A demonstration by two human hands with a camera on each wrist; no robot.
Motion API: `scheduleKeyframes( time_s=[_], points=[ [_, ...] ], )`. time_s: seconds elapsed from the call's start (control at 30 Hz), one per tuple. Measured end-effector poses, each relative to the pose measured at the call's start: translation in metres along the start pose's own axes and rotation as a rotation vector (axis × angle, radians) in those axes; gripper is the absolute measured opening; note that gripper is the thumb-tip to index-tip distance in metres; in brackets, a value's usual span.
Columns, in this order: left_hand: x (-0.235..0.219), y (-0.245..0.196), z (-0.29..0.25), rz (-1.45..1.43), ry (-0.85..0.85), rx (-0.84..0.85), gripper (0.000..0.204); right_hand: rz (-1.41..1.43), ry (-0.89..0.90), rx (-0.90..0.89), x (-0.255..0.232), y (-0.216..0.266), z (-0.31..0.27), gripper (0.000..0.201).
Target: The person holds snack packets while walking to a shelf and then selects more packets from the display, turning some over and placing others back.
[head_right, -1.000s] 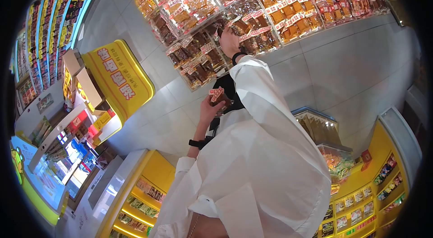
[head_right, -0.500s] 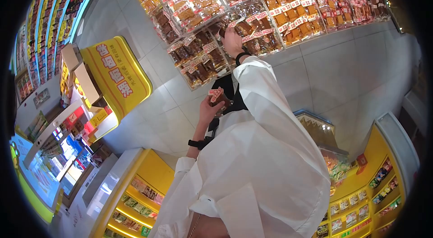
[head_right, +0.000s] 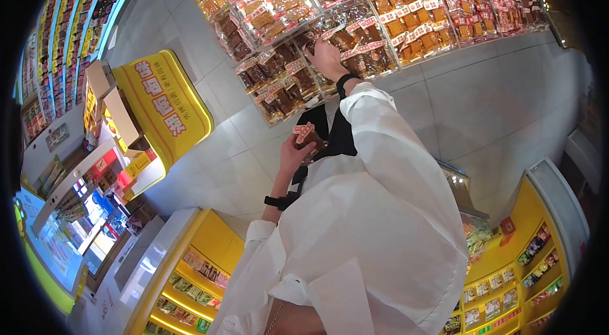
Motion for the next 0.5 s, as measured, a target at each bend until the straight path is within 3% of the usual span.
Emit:
scheduleKeyframes(
  time_s=[0.13,0.33,0.4,0.47,0.5],
  points=[
    [0.005,0.001,0.0,0.0,0.021,-0.014,0.043,0.02,-0.015,-0.008,0.037,-0.034,0.013,0.049],
    [-0.004,-0.018,-0.006,-0.036,0.014,-0.005,0.04,0.203,-0.113,-0.013,0.042,-0.045,0.013,0.036],
    [-0.004,-0.015,-0.005,-0.031,0.013,-0.006,0.04,0.33,-0.232,-0.007,0.034,-0.048,0.006,0.031],
    [-0.005,-0.01,-0.003,-0.025,0.009,-0.006,0.039,0.318,-0.219,0.078,0.025,-0.054,-0.003,0.029],
    [-0.005,-0.01,-0.003,-0.04,-0.002,0.021,0.039,0.315,-0.389,0.025,0.01,-0.055,-0.011,0.03]
  ],
)
Point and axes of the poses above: each hand's wrist, its own z-axis towards the middle knuckle, its own x-axis out of the palm, y = z × x, the point moved 6 cm from there along z, towards the middle knuckle, and after that the axes turned 14 degrees about z, right-handed, at the moved point
